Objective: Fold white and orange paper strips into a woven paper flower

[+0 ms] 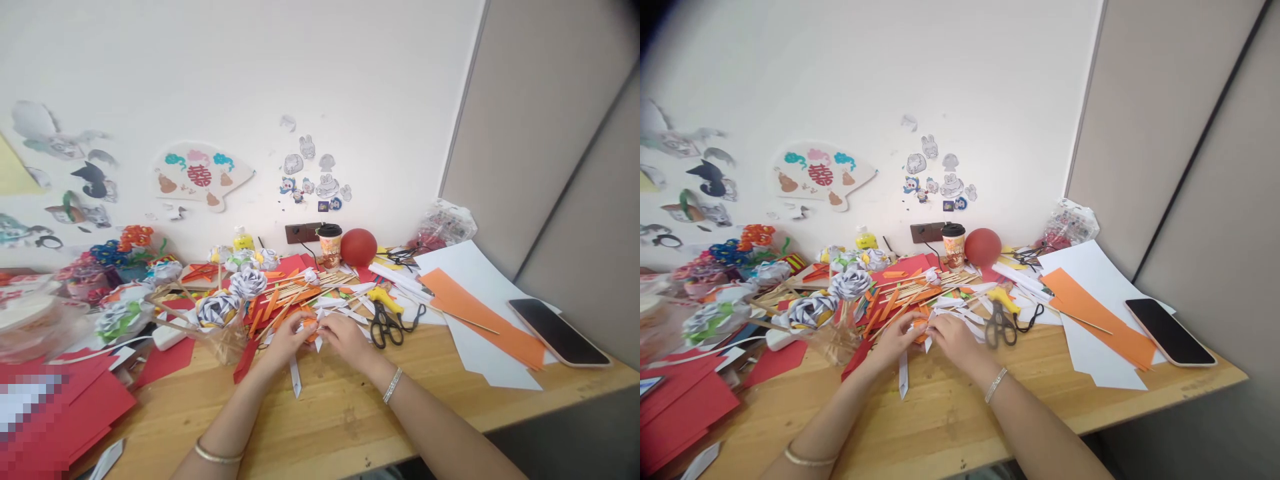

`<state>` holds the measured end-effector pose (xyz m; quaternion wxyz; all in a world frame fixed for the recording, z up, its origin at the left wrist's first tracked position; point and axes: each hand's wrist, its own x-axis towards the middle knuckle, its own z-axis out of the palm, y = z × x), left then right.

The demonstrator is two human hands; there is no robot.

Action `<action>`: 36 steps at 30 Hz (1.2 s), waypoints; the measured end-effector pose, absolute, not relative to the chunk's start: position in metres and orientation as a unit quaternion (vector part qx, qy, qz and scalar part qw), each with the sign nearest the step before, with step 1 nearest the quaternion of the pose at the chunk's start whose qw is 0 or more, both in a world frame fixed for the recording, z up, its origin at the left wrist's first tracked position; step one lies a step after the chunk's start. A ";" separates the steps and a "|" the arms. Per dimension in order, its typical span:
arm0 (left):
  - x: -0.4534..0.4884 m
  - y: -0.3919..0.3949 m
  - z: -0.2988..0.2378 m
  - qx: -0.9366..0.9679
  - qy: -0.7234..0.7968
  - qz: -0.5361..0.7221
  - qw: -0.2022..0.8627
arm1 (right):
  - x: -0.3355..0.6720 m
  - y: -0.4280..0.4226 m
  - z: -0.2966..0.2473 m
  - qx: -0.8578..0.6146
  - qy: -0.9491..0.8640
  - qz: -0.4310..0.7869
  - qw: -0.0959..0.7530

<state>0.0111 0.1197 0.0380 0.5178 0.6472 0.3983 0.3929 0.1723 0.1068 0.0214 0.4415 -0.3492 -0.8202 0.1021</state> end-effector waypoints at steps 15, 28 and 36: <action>0.006 0.120 0.035 0.733 0.432 0.356 0.387 | 0.174 0.104 0.029 -0.380 -0.789 0.159 0.456; 0.004 0.115 0.047 0.854 0.357 0.332 0.182 | 0.173 0.102 0.034 -0.369 -0.797 0.172 0.446; 0.008 0.123 0.037 0.783 0.446 0.362 0.238 | 0.170 0.103 0.026 -0.396 -0.735 0.262 0.483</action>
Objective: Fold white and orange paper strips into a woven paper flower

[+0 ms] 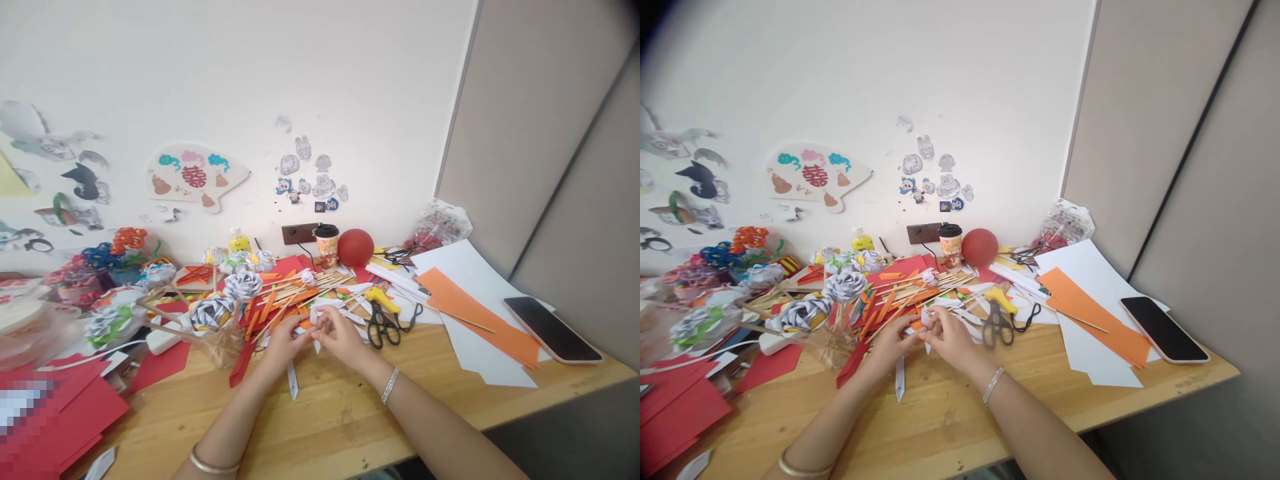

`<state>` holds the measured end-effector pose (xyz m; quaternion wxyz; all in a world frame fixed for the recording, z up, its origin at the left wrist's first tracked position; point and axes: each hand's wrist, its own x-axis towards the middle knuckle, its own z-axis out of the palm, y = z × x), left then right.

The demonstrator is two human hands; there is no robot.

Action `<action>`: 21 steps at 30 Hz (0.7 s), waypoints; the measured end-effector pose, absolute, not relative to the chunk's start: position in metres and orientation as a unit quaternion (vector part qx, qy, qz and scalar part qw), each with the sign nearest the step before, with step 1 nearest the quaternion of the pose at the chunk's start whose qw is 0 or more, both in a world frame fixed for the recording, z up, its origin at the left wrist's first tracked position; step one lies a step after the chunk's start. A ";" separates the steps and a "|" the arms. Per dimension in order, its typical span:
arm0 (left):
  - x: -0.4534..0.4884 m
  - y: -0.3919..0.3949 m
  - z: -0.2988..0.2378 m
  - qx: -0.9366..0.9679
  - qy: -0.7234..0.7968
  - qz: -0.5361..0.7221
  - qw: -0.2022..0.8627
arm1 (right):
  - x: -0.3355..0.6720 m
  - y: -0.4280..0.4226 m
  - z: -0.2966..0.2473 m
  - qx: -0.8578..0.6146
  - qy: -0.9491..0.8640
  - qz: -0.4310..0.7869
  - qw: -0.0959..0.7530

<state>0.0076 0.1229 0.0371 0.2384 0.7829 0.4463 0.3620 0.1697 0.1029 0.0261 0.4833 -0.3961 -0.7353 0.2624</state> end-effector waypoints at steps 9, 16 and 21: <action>0.008 0.124 0.036 0.738 0.452 0.382 0.324 | 0.171 0.106 0.026 -0.378 -0.813 0.105 0.429; 0.007 0.127 0.030 0.714 0.426 0.367 0.418 | 0.175 0.109 0.022 -0.371 -0.839 0.056 0.394; 0.005 0.125 0.038 0.741 0.421 0.357 0.382 | 0.176 0.109 0.022 -0.354 -0.843 0.060 0.401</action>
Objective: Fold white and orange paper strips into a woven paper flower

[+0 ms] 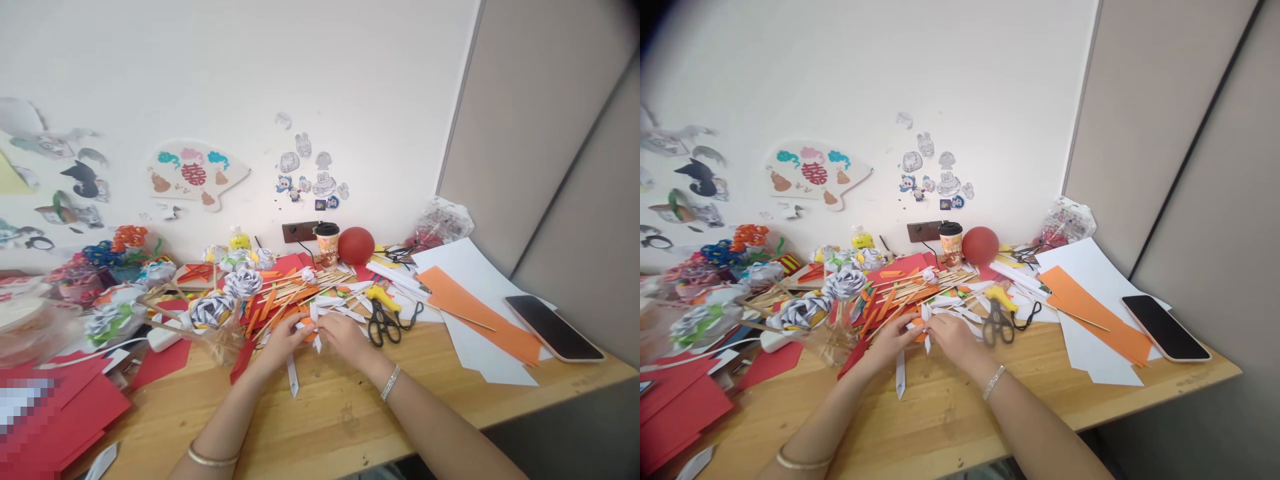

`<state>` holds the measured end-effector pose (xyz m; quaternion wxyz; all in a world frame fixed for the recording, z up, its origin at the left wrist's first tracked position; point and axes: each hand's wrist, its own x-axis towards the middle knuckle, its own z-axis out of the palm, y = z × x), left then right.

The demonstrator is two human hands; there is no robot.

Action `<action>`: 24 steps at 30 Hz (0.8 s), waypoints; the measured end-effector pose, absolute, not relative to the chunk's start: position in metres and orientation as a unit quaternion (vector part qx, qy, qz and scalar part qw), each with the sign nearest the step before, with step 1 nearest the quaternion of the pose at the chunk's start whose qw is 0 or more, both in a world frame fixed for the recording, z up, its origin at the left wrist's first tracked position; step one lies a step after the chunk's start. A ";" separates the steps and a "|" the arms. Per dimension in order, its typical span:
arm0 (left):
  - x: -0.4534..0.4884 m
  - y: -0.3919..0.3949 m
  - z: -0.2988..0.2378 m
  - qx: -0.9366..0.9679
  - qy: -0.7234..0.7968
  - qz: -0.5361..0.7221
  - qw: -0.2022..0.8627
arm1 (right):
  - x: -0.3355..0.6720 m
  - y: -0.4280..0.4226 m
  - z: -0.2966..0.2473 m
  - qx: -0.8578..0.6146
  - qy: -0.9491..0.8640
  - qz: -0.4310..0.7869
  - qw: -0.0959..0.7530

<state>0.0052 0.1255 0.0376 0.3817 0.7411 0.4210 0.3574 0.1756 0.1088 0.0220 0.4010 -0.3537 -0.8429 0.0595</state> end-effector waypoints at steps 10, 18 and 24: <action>0.004 0.122 0.042 0.706 0.413 0.346 0.460 | 0.173 0.110 0.019 -0.340 -0.831 0.099 0.429; 0.003 0.117 0.046 0.791 0.403 0.352 0.296 | 0.174 0.110 0.026 -0.392 -0.772 0.198 0.459; 0.003 0.118 0.049 0.812 0.393 0.351 0.252 | 0.172 0.108 0.029 -0.376 -0.734 0.285 0.487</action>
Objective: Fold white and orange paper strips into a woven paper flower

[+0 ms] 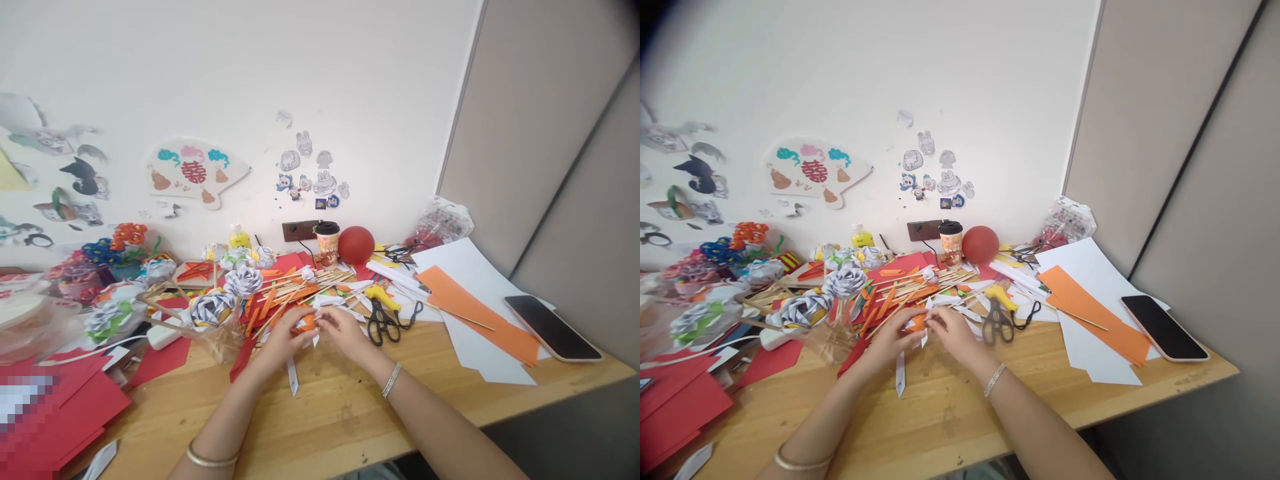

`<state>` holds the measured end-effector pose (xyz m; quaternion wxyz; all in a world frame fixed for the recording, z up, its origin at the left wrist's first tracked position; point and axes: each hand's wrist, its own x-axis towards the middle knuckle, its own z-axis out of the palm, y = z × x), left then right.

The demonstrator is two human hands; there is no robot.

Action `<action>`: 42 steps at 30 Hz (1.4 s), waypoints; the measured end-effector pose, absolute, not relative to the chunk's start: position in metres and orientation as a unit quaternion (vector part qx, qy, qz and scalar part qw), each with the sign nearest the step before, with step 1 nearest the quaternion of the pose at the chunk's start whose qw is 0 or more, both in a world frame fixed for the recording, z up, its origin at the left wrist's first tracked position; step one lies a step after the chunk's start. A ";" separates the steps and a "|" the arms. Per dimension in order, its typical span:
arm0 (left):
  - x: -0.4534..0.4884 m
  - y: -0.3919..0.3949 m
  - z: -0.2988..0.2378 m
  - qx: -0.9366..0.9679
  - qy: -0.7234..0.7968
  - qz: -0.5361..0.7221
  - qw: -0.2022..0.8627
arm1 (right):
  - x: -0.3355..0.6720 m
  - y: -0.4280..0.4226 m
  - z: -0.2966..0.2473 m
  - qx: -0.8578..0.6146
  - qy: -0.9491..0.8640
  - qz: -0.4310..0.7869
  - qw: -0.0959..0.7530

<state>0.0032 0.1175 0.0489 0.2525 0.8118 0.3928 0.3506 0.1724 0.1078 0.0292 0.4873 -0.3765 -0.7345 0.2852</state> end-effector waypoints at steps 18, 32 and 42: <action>0.002 0.125 0.040 0.781 0.440 0.357 0.265 | 0.163 0.111 0.018 -0.367 -0.648 0.490 0.453; 0.012 0.127 0.031 0.688 0.520 0.414 0.292 | 0.153 0.108 0.009 -0.434 -0.687 0.350 0.467; 0.012 0.124 0.029 0.591 0.470 0.415 0.507 | 0.150 0.113 0.009 -0.395 -0.589 0.524 0.472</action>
